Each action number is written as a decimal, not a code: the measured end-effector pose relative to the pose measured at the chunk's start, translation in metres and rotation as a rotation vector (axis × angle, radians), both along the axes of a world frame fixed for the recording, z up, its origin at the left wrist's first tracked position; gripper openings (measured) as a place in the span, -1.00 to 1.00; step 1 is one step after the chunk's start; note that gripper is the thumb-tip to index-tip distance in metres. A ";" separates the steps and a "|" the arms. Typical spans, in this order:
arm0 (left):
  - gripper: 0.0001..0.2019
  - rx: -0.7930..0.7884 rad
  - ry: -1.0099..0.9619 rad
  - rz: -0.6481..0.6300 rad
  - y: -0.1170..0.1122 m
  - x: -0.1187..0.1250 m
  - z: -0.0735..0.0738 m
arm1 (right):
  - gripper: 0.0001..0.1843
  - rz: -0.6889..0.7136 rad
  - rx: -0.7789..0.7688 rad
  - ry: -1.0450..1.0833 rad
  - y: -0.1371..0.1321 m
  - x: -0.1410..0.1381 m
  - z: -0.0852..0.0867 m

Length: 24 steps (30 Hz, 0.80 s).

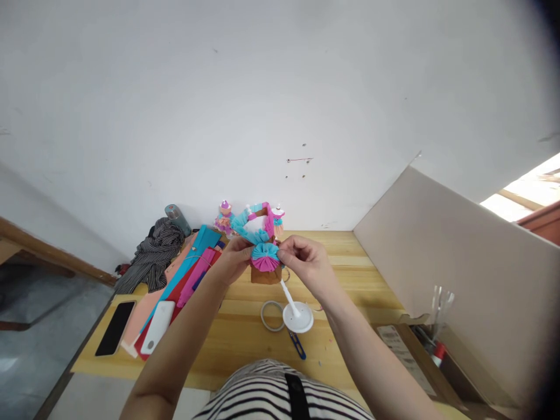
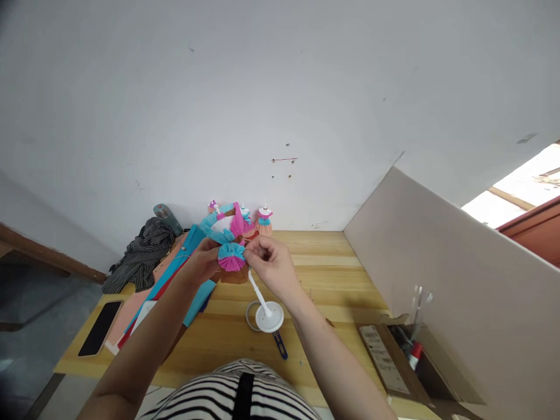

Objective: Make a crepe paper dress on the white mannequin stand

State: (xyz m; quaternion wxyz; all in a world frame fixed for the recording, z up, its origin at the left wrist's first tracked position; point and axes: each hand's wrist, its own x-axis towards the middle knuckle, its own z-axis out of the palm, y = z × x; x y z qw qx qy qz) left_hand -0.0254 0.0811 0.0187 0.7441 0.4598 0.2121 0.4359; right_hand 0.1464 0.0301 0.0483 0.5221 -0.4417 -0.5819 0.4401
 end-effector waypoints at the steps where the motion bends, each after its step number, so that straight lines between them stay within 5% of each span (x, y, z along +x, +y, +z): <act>1: -0.69 -0.006 0.007 0.004 0.000 0.000 0.000 | -0.83 -0.002 0.045 -0.063 0.000 0.001 0.000; 6: -0.67 -0.038 0.010 0.040 -0.002 -0.002 0.006 | -0.82 -0.039 0.395 -0.395 -0.004 0.007 0.005; 9: -0.65 -0.050 -0.006 0.068 -0.002 -0.002 0.008 | -0.86 -0.039 0.461 -0.407 -0.006 0.009 0.008; 17: -0.68 -0.006 0.026 0.000 -0.001 -0.003 0.000 | -0.95 -0.066 0.367 -0.292 -0.002 0.001 0.012; 24: -0.70 -0.005 0.024 0.000 -0.002 -0.004 -0.002 | -0.86 -0.005 0.107 -0.105 0.003 -0.003 0.005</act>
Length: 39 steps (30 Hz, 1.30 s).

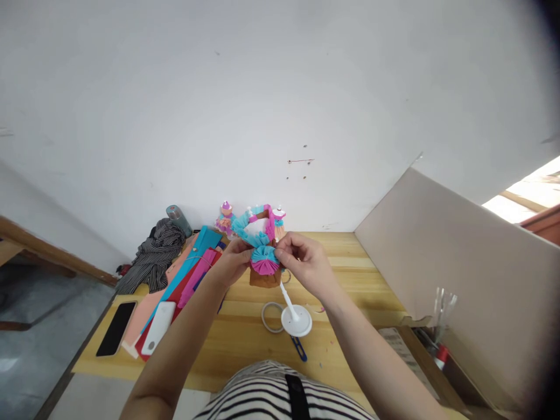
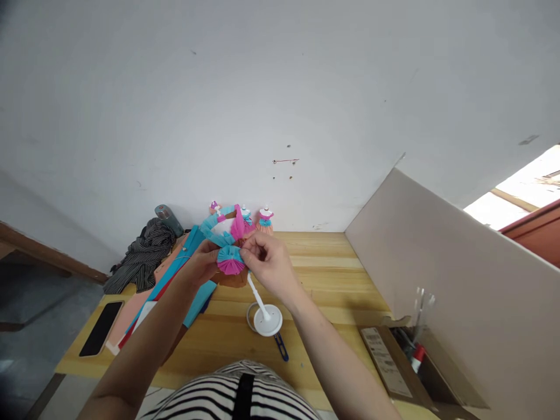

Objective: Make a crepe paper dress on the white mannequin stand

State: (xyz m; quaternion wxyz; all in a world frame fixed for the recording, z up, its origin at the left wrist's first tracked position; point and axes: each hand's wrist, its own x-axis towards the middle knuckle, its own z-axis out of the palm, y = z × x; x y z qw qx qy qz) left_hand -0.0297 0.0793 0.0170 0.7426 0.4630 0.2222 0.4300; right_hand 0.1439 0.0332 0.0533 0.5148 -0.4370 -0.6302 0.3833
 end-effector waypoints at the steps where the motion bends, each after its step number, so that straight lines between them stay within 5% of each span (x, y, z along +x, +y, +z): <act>1: -0.70 -0.002 0.004 -0.002 0.000 -0.001 0.000 | -0.86 0.016 -0.023 0.027 0.000 0.000 0.000; 5: -0.71 -0.009 0.028 -0.008 -0.001 -0.002 0.000 | -0.95 0.012 0.006 0.053 -0.004 -0.002 0.006; 12: -0.73 0.018 0.034 0.012 -0.005 0.001 0.008 | -0.93 -0.145 0.234 -0.242 -0.009 -0.008 0.015; 26: -0.62 0.033 0.042 -0.012 -0.008 0.005 0.009 | -0.83 -0.234 0.332 -0.279 -0.011 -0.011 0.011; 39: -0.68 -0.010 -0.009 0.017 -0.004 0.003 0.002 | -0.87 -0.166 0.191 -0.139 -0.018 0.001 -0.002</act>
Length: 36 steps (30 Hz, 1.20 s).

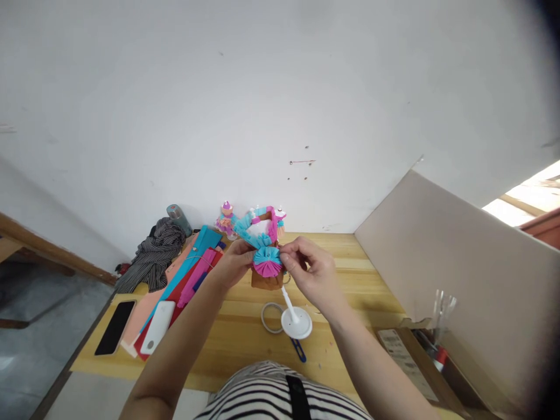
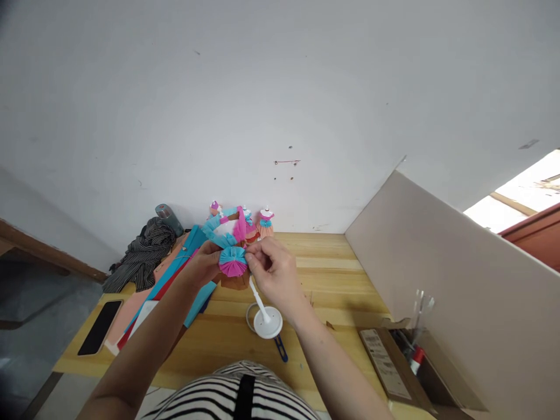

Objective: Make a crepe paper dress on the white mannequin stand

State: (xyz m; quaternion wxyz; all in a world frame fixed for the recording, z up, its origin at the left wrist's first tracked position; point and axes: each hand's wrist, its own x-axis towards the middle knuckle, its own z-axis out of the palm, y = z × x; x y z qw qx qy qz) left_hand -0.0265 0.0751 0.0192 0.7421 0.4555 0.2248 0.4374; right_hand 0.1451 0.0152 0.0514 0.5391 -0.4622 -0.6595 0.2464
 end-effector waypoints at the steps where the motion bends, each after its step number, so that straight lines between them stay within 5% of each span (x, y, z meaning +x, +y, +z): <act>1: -0.68 -0.001 -0.004 -0.001 0.000 0.000 0.000 | -0.88 -0.005 -0.011 0.015 0.000 0.000 -0.001; 26: -0.67 -0.038 -0.012 0.022 -0.001 0.000 0.001 | -0.87 0.161 -0.209 0.191 0.009 -0.001 -0.007; 30: -0.66 -0.046 -0.017 0.010 -0.001 -0.001 0.000 | -0.86 0.115 -0.056 0.058 0.006 -0.001 -0.003; 36: -0.64 -0.039 -0.024 -0.010 0.001 -0.003 -0.002 | -0.83 0.099 0.390 -0.148 0.005 0.003 0.000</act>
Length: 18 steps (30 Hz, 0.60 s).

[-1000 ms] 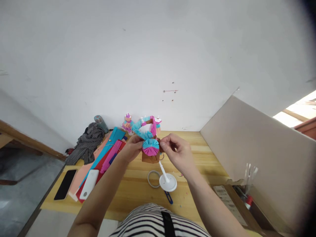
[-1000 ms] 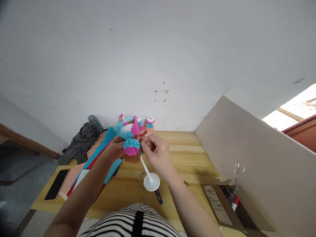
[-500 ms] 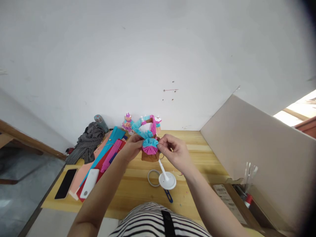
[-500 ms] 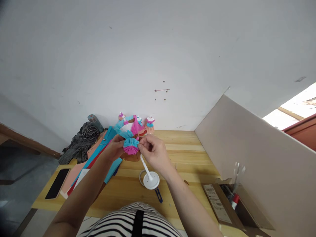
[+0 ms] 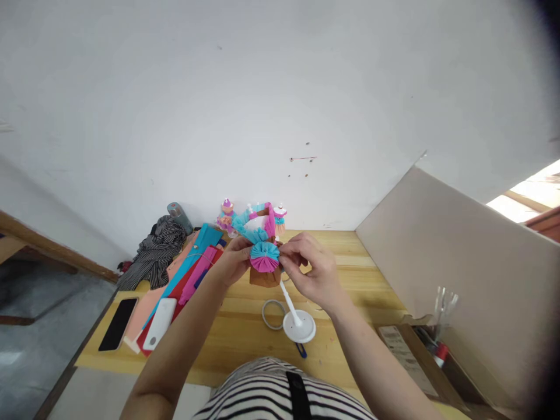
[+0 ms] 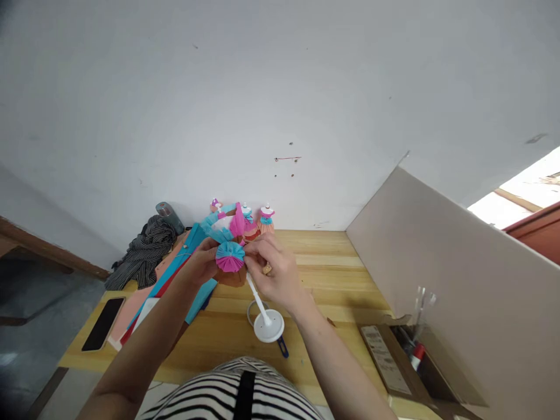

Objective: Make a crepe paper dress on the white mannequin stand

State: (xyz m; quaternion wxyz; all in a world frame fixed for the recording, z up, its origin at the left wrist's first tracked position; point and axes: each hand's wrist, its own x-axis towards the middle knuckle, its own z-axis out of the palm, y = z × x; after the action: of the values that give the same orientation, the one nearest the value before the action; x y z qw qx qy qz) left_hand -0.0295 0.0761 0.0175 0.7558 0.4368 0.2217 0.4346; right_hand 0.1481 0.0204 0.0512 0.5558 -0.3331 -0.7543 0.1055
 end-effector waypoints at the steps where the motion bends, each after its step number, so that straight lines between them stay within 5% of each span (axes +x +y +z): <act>1: -0.64 0.001 0.002 -0.004 0.000 0.000 0.000 | -0.82 0.014 0.048 -0.019 0.001 0.001 -0.001; 18: -0.66 -0.020 0.008 -0.010 0.000 -0.002 0.001 | -0.86 0.040 0.103 -0.298 0.007 0.011 -0.003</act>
State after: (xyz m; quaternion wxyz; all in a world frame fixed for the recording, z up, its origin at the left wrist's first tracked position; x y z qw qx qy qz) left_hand -0.0312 0.0762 0.0188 0.7614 0.4319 0.2272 0.4268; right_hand 0.1594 0.0276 0.0482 0.4517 -0.3010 -0.8394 0.0271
